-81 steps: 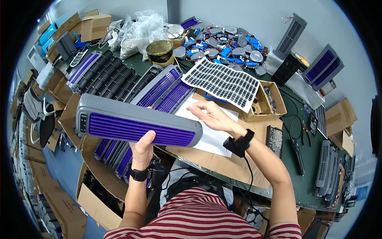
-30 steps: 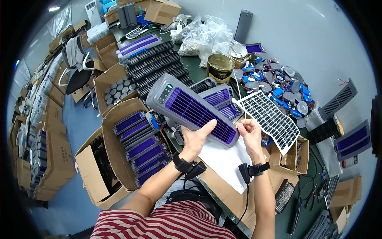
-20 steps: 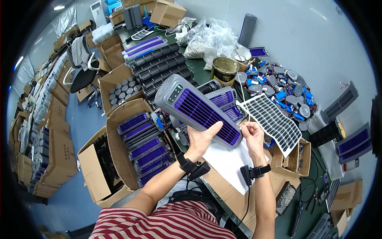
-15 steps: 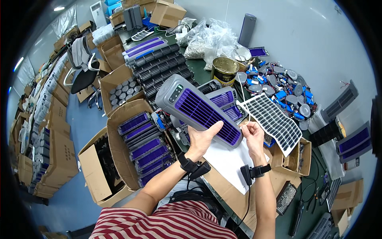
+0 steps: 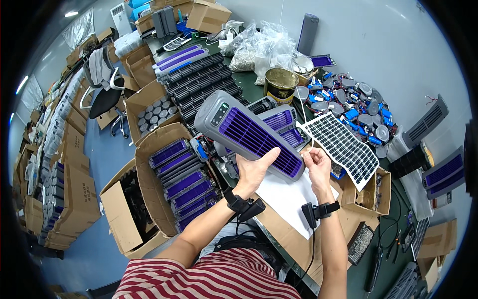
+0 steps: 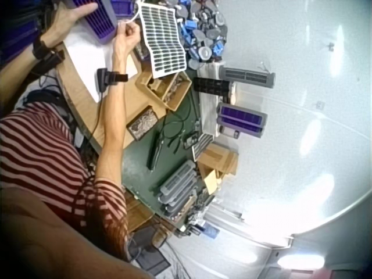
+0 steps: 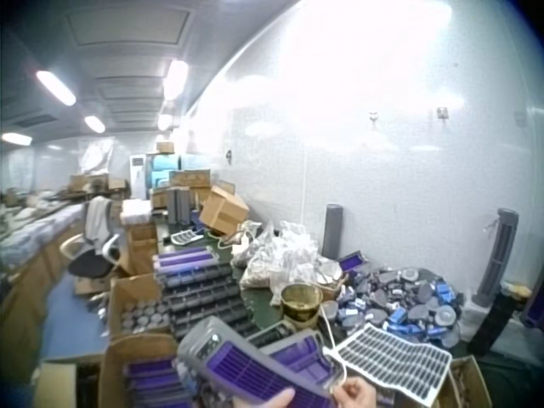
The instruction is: Assembling the internal fan components and plastic housing of an electronic appliance using an electric screwdriver.
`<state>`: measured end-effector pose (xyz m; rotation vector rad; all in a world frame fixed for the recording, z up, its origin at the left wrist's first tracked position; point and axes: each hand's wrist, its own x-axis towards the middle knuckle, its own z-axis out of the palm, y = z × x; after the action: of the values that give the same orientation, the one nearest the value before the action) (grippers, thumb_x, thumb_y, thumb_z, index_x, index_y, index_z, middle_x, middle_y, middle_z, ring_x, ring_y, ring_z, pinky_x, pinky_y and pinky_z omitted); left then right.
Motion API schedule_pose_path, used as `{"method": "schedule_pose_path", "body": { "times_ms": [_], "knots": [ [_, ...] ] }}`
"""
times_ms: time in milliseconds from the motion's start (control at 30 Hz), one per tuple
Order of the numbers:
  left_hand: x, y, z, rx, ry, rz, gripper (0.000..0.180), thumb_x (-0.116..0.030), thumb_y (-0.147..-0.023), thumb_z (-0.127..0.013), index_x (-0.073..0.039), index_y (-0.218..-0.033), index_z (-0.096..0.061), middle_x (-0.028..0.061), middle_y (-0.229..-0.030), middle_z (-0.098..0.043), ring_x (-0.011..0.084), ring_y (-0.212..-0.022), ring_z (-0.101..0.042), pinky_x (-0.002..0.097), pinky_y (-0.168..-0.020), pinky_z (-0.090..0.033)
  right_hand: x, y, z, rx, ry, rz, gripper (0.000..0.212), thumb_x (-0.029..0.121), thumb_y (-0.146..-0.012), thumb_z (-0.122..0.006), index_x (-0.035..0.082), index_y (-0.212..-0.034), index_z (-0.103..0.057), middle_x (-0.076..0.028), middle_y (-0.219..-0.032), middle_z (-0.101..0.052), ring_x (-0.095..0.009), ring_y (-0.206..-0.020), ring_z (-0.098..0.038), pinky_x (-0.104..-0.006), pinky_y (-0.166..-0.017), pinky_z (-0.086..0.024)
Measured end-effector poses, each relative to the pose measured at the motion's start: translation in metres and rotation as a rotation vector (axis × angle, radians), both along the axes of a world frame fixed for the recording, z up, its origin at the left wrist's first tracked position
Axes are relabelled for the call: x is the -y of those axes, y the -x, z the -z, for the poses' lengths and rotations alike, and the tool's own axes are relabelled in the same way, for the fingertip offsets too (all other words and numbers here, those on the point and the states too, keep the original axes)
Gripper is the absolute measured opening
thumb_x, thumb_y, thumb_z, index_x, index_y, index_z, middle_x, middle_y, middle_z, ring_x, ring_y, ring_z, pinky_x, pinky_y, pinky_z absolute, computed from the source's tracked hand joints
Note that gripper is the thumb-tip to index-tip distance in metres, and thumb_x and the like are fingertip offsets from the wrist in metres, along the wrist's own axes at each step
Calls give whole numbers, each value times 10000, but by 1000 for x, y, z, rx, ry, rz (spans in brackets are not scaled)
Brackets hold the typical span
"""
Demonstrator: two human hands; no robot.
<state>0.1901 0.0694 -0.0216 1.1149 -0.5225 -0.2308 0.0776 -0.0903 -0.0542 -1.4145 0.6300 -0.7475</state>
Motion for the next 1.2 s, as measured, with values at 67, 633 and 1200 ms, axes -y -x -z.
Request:
{"method": "schedule_pose_path", "body": {
  "times_ms": [67,633,1200],
  "knots": [
    [0,0,1,-2,4,-1,269,-114,-785,-791,-25,-980,-629,40,-928,-659,133,-812,-642,283,-743,-541,-1,-1,0,-8,-4,4,96,62,-920,-656,16,-989,-608,-40,-897,-691,-67,-784,-604,-198,-714,-472],
    [-3,-1,1,-12,3,-1,290,-115,-782,-794,-28,-998,-622,49,-946,-658,140,-824,-649,289,-751,-551,-4,-2,-1,-16,38,19,119,75,-920,-660,6,-1003,-609,-57,-916,-697,-87,-819,-623,-218,-756,-489],
    [-6,-2,3,-1,12,0,280,-113,-789,-785,-26,-998,-620,46,-944,-655,138,-828,-642,287,-754,-543,-6,-3,-3,-38,49,27,121,67,-926,-647,2,-1022,-608,-57,-915,-695,-84,-813,-622,-218,-745,-491]
  ]
}}
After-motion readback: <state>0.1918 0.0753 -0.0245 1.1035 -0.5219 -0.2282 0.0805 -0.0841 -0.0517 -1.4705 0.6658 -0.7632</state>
